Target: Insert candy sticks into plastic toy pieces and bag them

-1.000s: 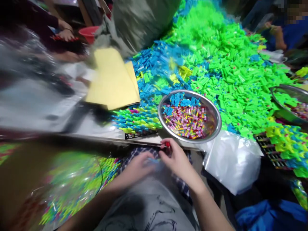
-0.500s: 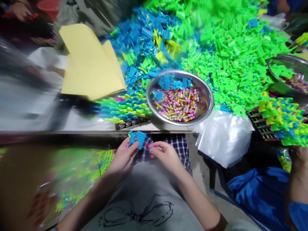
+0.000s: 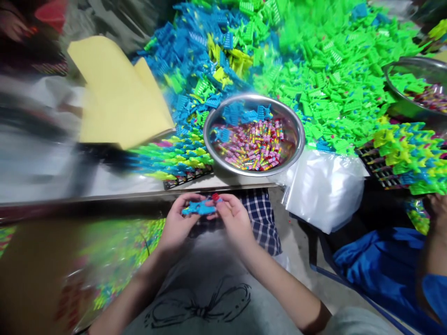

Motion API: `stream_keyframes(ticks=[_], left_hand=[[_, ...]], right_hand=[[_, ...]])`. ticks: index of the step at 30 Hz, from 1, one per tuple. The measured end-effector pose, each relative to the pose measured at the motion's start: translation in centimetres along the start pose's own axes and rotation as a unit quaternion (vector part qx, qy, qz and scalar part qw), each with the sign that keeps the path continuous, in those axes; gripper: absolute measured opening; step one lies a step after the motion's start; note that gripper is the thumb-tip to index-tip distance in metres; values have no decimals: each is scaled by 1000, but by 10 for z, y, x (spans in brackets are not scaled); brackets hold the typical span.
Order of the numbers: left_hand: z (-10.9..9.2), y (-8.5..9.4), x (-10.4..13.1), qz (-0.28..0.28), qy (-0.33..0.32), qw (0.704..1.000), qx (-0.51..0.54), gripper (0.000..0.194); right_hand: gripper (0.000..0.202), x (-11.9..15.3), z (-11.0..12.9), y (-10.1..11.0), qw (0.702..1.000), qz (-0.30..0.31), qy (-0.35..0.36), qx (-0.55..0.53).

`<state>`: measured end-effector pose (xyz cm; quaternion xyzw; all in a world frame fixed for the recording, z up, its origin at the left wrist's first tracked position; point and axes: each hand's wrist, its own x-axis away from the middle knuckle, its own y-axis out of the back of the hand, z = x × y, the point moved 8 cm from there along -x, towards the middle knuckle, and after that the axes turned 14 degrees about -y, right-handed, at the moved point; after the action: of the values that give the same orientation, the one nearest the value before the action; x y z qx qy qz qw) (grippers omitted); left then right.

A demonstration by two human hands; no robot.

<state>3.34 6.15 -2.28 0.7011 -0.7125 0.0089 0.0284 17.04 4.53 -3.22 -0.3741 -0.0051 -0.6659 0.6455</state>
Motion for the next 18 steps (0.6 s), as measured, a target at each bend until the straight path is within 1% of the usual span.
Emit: stream_keyframes(ticks=[1,2,3,4,5,7,8,9,10,11,12,13,14,16,17,18], left_hand=[[1,2,1,-13,-8,1000,21,41],[7,1,3,-18,3,998,57,43],[14,-1,6,-13,29,994,103,40],[23,-5,11,-2,66,987,149,39],[32,-10,16,15,104,978,181,43],[42,-13,23,31,155,970,183,46],[43,-11,24,30,165,972,165,43],[42,-9,24,20,165,975,150,39],[39,-6,22,5,161,976,145,37],[35,-4,19,-8,154,977,148,36],[30,-2,16,-21,146,977,154,37],[26,-1,14,-27,140,977,158,37],[22,-1,11,-29,135,978,158,36],[18,-2,9,-9,130,980,148,35],[17,-2,9,3,126,982,143,34],[17,-3,8,12,123,983,138,33]], right_hand=[[21,2,2,2,999,-23,21,22],[19,5,5,4,997,-43,45,54],[18,8,9,4,991,-57,72,94],[16,11,13,2,983,-58,99,142],[16,14,16,-2,972,-45,129,193],[16,20,22,-16,941,14,187,280],[16,22,24,-21,927,38,210,310],[15,24,27,-22,918,44,226,324],[14,23,30,-19,917,27,232,322],[14,20,33,-12,925,-7,222,308],[14,16,33,-3,937,-43,192,287],[16,11,29,4,952,-67,145,263],[19,6,22,9,965,-70,86,238],[24,-1,3,8,980,-26,-38,193],[26,-1,-4,5,982,1,-83,169],[27,-1,-10,3,983,21,-113,142]])
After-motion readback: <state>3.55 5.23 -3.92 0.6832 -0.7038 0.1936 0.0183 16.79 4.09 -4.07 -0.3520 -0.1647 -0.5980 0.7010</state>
